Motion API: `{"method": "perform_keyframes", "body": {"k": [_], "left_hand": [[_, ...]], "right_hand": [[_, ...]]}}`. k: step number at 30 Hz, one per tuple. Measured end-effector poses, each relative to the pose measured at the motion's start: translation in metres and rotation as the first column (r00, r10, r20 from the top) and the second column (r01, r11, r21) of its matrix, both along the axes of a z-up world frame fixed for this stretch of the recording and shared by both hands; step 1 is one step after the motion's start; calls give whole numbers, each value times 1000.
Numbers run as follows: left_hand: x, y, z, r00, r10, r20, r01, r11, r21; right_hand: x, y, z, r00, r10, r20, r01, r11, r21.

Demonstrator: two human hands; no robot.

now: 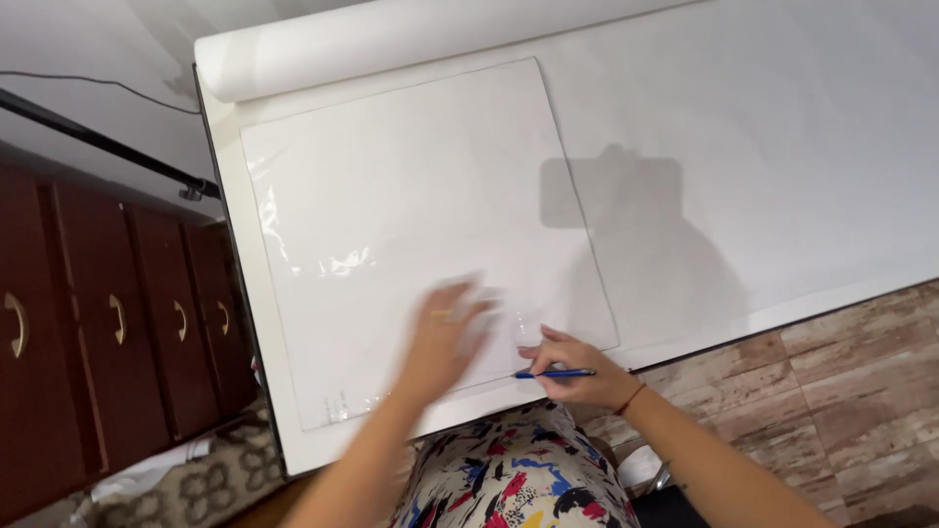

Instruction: Tracing a rectangular template onto a roll of white paper using a pen

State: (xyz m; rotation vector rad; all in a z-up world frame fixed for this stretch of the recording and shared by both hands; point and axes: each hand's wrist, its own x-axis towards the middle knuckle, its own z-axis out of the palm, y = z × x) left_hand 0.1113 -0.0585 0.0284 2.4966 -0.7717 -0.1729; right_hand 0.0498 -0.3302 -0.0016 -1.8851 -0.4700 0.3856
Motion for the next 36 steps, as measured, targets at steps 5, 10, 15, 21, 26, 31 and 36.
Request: {"method": "perform_keyframes", "body": {"k": [5, 10, 15, 21, 26, 31, 36], "left_hand": [[0, -115, -24, 975, 145, -171, -153, 988, -34], [0, -127, -38, 962, 241, 125, -239, 971, -27], [-1, -130, -33, 968, 245, 57, -250, 959, 133], [-1, -136, -23, 972, 234, -22, -214, 921, 326], [0, -136, -22, 970, 236, -61, -201, 915, 349], [-1, -137, -26, 972, 234, -35, -206, 909, 362], [1, -138, -18, 972, 230, -43, -198, 906, 374]], "right_hand": [[1, -8, -7, 999, 34, 28, -34, 999, -15], [12, -8, 32, 983, 115, 145, -125, 990, 62], [15, -30, 11, 963, 173, 207, -185, 982, 40], [17, -91, 14, 985, 96, 141, -99, 995, 14], [18, -131, 15, 983, 51, 174, -45, 998, -40], [16, -147, 7, 995, 44, 94, -47, 999, 24], [24, -152, 11, 995, 78, 69, -82, 995, 49]]}}
